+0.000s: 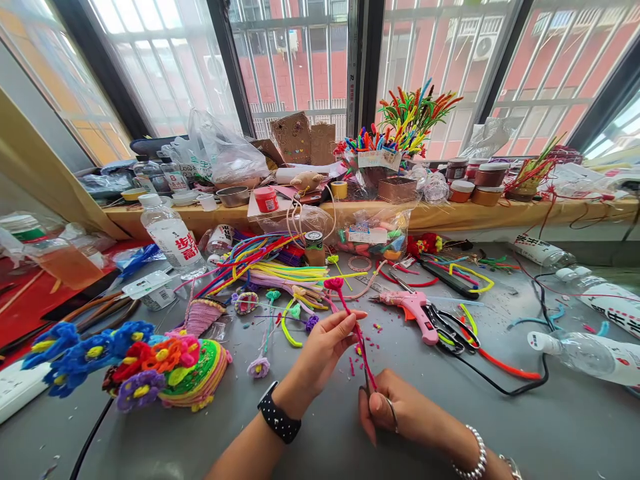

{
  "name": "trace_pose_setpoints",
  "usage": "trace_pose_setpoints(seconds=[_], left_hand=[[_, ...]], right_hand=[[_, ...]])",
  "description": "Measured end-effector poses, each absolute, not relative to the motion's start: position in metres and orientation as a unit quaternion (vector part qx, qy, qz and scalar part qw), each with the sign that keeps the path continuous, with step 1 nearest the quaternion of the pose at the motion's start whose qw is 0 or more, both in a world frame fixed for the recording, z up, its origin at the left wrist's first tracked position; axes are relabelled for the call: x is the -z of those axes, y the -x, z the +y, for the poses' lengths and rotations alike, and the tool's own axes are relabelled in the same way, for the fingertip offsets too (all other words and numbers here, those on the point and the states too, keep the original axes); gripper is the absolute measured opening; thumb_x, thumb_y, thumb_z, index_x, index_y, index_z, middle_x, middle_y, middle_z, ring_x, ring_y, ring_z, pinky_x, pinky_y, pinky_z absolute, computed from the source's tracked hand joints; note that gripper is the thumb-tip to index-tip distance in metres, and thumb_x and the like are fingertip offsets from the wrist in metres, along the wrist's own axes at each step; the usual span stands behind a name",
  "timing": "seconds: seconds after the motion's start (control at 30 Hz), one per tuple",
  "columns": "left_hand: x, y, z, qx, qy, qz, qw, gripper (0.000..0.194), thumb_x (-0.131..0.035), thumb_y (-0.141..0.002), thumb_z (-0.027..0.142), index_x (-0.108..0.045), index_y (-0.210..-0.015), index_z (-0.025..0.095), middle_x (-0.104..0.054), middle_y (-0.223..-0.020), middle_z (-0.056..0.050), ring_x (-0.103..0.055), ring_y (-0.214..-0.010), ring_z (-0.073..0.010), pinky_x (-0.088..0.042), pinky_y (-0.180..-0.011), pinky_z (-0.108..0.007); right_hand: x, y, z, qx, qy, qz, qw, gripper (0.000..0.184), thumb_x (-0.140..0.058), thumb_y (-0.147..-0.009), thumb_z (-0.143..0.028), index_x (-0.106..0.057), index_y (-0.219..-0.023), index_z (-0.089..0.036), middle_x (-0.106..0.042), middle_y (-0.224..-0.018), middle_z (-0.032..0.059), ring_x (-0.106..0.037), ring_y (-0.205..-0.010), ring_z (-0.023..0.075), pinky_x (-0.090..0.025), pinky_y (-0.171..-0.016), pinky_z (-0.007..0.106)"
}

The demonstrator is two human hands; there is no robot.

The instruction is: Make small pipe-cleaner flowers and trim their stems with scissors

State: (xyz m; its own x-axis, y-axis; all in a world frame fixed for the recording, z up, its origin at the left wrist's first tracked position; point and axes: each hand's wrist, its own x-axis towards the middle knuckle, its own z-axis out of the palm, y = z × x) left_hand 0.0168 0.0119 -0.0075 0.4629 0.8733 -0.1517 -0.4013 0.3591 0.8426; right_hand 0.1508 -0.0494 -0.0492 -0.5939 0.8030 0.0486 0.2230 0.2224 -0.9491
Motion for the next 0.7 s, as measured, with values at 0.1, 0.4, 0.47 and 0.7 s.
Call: trace_pose_setpoints(seconds=[0.1,0.4,0.47,0.7], left_hand=[[0.0098,-0.0161,0.0121,-0.397,-0.400,0.301,0.770,0.018,-0.062,-0.067,0.026,-0.067,-0.079,0.015,-0.054,-0.066,0.000,-0.045,-0.063,-0.0073,-0.037,-0.063,-0.020],[0.0055,-0.0174,0.0091,-0.363,-0.429,0.299,0.772,0.016,-0.058,-0.070,0.025,-0.067,-0.079,0.015,-0.059,-0.075,-0.003,-0.049,-0.070,-0.0098,-0.037,-0.064,-0.019],[0.0054,-0.0172,0.0089,-0.363,-0.430,0.299,0.770,0.016,-0.059,-0.070,0.026,-0.067,-0.079,0.015,-0.060,-0.075,-0.003,-0.050,-0.070,-0.0099,-0.037,-0.064,-0.019],[0.0077,-0.0176,0.0093,-0.364,-0.428,0.313,0.765,0.019,-0.061,-0.067,0.030,-0.067,-0.078,0.016,-0.060,-0.075,-0.003,-0.049,-0.070,-0.0110,-0.036,-0.065,-0.021]], right_hand=[[0.0470,-0.1516,-0.0494,-0.504,0.351,-0.738,0.278,0.075,-0.016,-0.073,-0.069,-0.055,-0.050,-0.009,-0.028,-0.037,-0.0050,-0.028,-0.036,0.0036,-0.021,-0.037,0.017],[0.0462,-0.1517,-0.0472,-0.486,0.349,-0.748,0.287,0.076,-0.014,-0.073,-0.069,-0.054,-0.046,-0.010,-0.028,-0.037,-0.0045,-0.030,-0.037,0.0039,-0.023,-0.039,0.017],[0.0479,-0.1514,-0.0466,-0.493,0.352,-0.740,0.293,0.075,-0.015,-0.073,-0.069,-0.052,-0.044,-0.010,-0.027,-0.035,-0.0047,-0.029,-0.035,0.0037,-0.022,-0.037,0.017],[0.0505,-0.1496,-0.0457,-0.504,0.377,-0.714,0.306,0.073,-0.023,-0.070,-0.071,-0.048,-0.038,-0.011,-0.026,-0.031,-0.0048,-0.029,-0.033,0.0034,-0.022,-0.035,0.017]])
